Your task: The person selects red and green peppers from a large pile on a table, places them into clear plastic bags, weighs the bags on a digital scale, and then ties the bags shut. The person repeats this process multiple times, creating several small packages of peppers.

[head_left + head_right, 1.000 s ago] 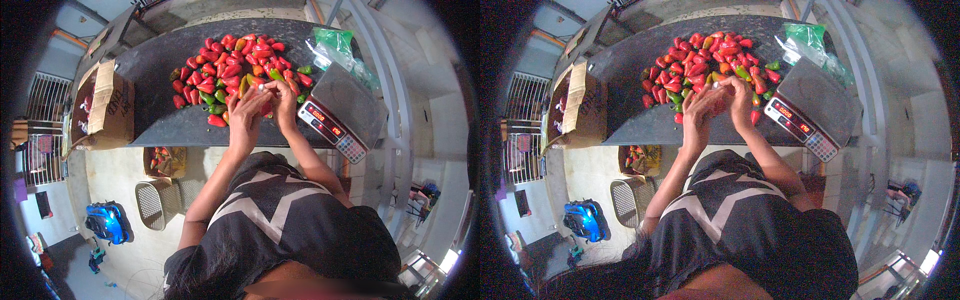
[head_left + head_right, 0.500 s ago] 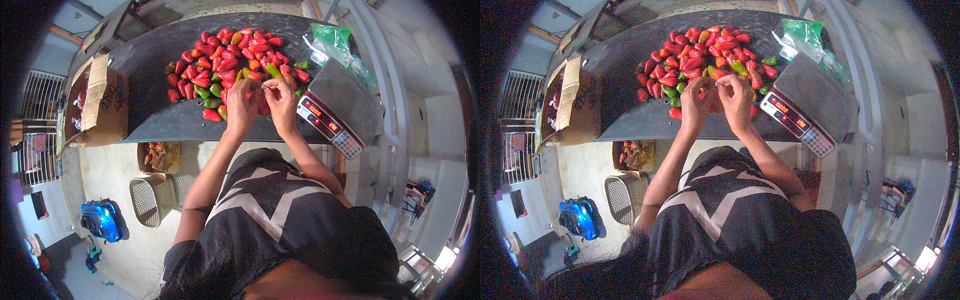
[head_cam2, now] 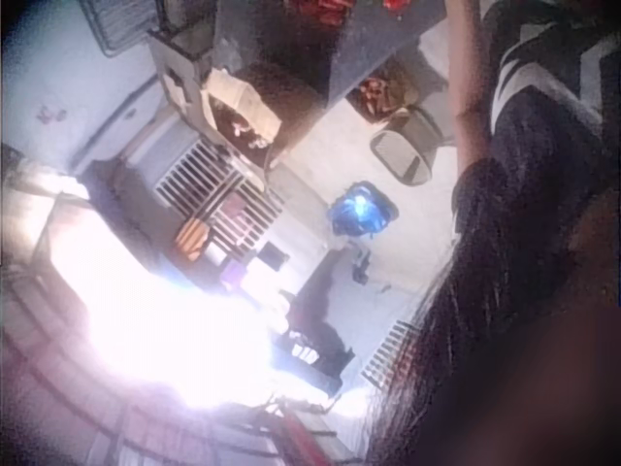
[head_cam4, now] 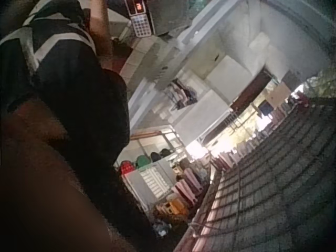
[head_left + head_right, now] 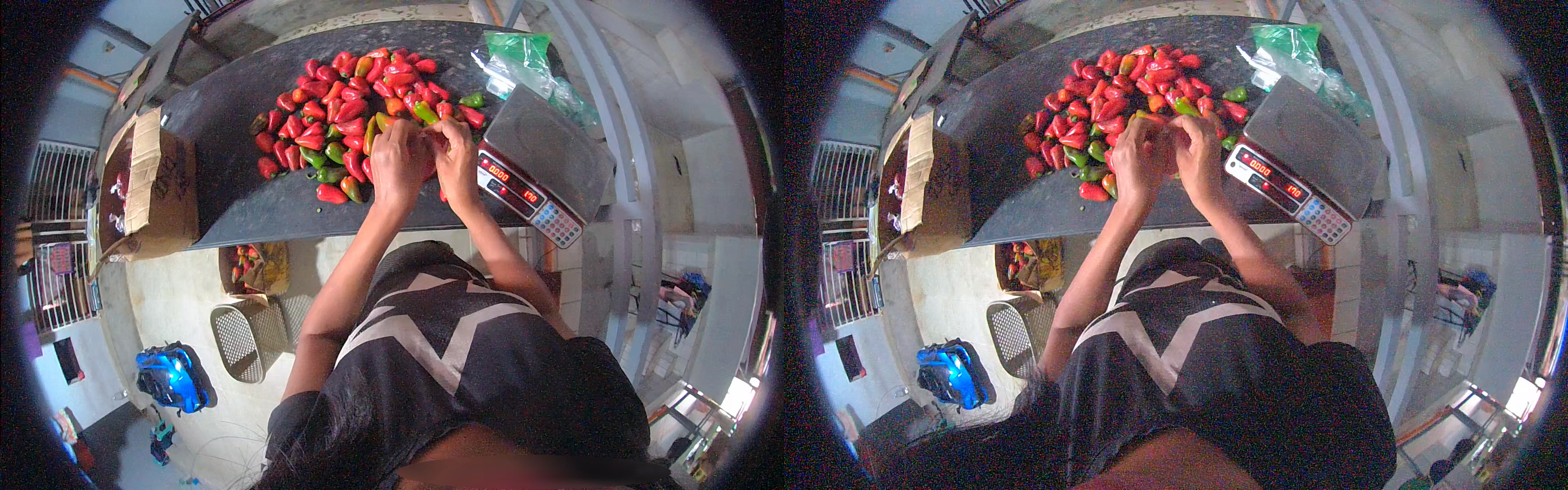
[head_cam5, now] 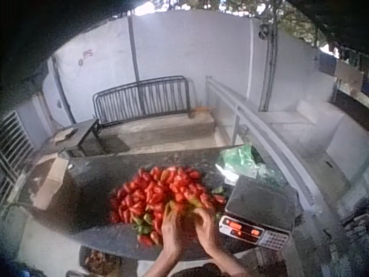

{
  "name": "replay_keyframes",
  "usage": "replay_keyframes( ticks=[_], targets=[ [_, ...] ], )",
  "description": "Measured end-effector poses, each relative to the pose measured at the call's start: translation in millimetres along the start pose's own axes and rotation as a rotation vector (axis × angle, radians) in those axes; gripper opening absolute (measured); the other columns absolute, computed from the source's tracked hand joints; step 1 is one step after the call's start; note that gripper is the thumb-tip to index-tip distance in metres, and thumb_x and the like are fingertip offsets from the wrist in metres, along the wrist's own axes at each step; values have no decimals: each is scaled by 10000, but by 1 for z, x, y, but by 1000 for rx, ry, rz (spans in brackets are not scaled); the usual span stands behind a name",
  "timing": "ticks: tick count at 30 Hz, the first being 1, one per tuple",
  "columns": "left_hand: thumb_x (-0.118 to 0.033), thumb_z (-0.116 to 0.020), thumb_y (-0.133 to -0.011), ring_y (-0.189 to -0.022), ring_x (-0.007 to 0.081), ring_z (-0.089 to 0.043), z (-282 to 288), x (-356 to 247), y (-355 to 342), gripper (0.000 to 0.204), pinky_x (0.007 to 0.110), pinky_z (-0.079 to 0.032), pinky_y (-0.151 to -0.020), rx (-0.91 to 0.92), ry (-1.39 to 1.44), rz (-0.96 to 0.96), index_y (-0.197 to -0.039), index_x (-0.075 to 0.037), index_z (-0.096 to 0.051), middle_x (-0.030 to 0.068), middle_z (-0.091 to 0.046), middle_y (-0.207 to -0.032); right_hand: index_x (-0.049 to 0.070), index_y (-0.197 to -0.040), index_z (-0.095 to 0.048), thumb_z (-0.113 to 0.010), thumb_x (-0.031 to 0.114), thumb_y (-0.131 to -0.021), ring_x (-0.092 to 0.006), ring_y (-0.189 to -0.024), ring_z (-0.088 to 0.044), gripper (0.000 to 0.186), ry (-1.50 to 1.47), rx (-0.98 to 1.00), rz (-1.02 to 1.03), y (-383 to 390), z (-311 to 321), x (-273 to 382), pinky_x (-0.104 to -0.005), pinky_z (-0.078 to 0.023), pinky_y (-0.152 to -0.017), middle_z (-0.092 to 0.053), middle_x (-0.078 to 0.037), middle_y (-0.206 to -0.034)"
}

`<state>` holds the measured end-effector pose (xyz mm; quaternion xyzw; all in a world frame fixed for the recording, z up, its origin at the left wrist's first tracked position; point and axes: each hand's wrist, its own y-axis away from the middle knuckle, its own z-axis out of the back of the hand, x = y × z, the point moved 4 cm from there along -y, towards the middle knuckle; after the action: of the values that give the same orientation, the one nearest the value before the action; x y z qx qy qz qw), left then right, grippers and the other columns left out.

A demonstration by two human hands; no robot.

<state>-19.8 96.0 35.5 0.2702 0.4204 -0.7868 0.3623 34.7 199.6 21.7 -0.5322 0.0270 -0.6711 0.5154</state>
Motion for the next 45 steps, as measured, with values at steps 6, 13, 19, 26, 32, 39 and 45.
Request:
replay_keyframes(
  ticks=[6, 13, 19, 26, 32, 39, 45],
  targets=[
    [-50, -664, -781, -707, 364, -614, -4, 7, -6, 149, 442, -476, -642, -60, 49, 144, -885, -17, -561, 184, -624, -756, 23, -1003, -537, -605, -71, -795, -150, -842, -584, 238, -368, -12, -135, -3, -14, -12, -270, -464, -752, -577, -65, -901],
    [-57, -677, -781, -694, 313, -624, -4, 22, -7, 132, 379, -492, -647, 4, 81, 159, -879, -27, -594, 138, -629, -769, 57, -1047, -509, -619, -40, -779, -102, -853, -561, 305, -957, 245, -444, -6, -28, -50, -239, -445, -800, -560, -15, -941],
    [-56, -678, -739, -795, 358, -602, 0, 19, 13, 124, 431, -488, -681, 21, -29, -44, -834, -9, -614, 158, -607, -844, 84, -917, -560, -661, -30, -773, -72, -723, -566, 210, -1084, 160, -678, 25, -39, -69, -221, -449, -674, -578, 21, -832],
    [-72, -667, -764, -810, 355, -589, -17, 18, 35, 145, 432, -480, -682, 92, -105, 59, -883, -15, -608, 155, -568, -855, 45, -869, -539, -676, -23, -782, -115, -703, -595, 176, -917, 12, -802, 50, -36, -80, -247, -483, -660, -607, -31, -791],
    [-71, -643, -781, -779, 373, -570, -37, 17, 43, 191, 468, -474, -645, 168, -213, -21, -931, -19, -537, 163, -512, -859, 37, -886, -553, -644, -23, -805, -131, -751, -625, 136, -870, -65, -839, 58, -25, -81, -267, -497, -689, -644, -67, -834],
    [-48, -603, -788, -807, 403, -595, -56, 28, 52, 267, 484, -503, -667, 311, -229, -13, -1025, -23, -484, 183, -499, -938, 10, -986, -624, -594, -68, -761, -253, -833, -676, 240, -85, 346, -340, 46, -14, -82, -325, -509, -748, -684, -142, -942],
    [-58, -550, -817, -789, 387, -610, -58, 27, 39, 245, 473, -516, -650, 460, -318, -98, -1053, -25, -494, 182, -526, -956, -19, -981, -627, -578, -39, -752, -318, -876, -664, 235, 19, 388, -117, 38, -6, -86, -375, -505, -782, -675, -186, -893]
  ],
)
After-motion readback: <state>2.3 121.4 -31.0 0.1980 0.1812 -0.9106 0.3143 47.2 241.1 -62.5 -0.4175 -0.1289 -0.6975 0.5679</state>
